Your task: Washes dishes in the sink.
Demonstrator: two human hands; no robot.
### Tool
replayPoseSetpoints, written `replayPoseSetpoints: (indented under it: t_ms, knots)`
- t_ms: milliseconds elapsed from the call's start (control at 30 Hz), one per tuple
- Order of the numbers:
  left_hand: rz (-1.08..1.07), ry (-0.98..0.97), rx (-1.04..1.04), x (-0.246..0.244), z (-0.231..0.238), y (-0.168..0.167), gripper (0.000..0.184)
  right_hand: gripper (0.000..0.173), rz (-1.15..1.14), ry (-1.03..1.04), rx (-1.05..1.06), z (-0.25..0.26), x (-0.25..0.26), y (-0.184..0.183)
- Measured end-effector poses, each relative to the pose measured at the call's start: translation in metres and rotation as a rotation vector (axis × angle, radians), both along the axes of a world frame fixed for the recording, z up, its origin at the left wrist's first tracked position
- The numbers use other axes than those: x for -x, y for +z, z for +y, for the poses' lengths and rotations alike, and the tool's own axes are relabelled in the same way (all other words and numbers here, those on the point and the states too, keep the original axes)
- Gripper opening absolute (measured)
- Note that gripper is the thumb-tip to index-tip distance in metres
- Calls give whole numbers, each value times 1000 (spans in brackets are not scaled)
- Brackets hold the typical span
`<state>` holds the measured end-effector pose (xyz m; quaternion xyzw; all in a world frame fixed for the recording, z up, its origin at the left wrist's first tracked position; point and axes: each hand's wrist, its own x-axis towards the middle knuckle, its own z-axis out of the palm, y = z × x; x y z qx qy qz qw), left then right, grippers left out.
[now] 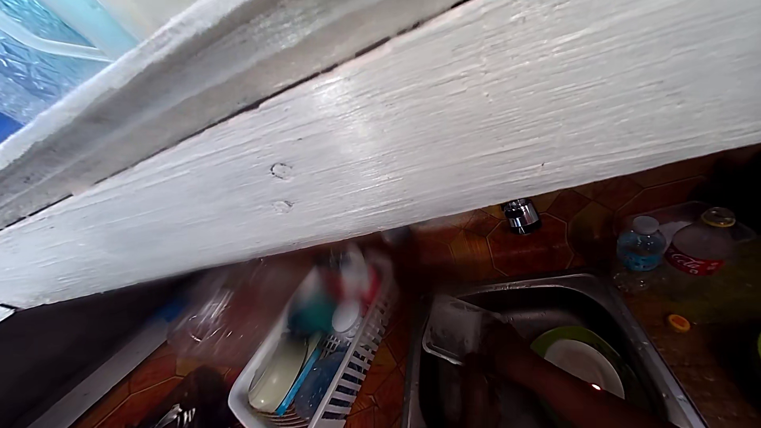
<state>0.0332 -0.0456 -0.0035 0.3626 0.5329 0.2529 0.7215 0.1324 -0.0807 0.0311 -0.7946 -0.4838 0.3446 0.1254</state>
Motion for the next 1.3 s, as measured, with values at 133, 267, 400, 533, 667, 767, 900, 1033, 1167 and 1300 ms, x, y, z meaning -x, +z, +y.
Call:
replayPoseSetpoints:
  t_ms: [133, 267, 400, 533, 667, 767, 900, 1033, 1167, 1300]
  knots:
    - [-4, 13, -5, 3, 5, 7, 24, 33, -49, 66, -87, -7, 1, -9]
    - [-5, -15, 14, -2, -3, 2, 31, 29, -107, -305, -107, -3, 1, -9]
    - [1, -60, -6, -4, -1, 2, 37, 31, 1, -291, -15, -2, -4, -3]
    - [19, -66, -26, -3, 4, 1, 34, 34, 143, -288, -4, -3, 1, -6]
    - [-17, -73, -73, -4, 10, 4, 32, 35, 229, -205, -160, -5, 5, -17]
    - [-1, -70, -92, -3, 12, 9, 27, 29, 255, -64, -255, -7, 3, -21]
    - [90, -130, -187, 0, 16, 9, 30, 26, 261, 65, -316, -8, 0, -28]
    - [105, -165, -286, -2, 19, 7, 38, 31, 214, 115, -278, -6, -4, -30]
    - [87, -182, -362, -8, 23, -1, 44, 34, -1, 181, -232, -8, -7, -25]
    - [133, -236, -514, -10, 22, -5, 53, 37, -164, 242, -228, -14, -6, -28]
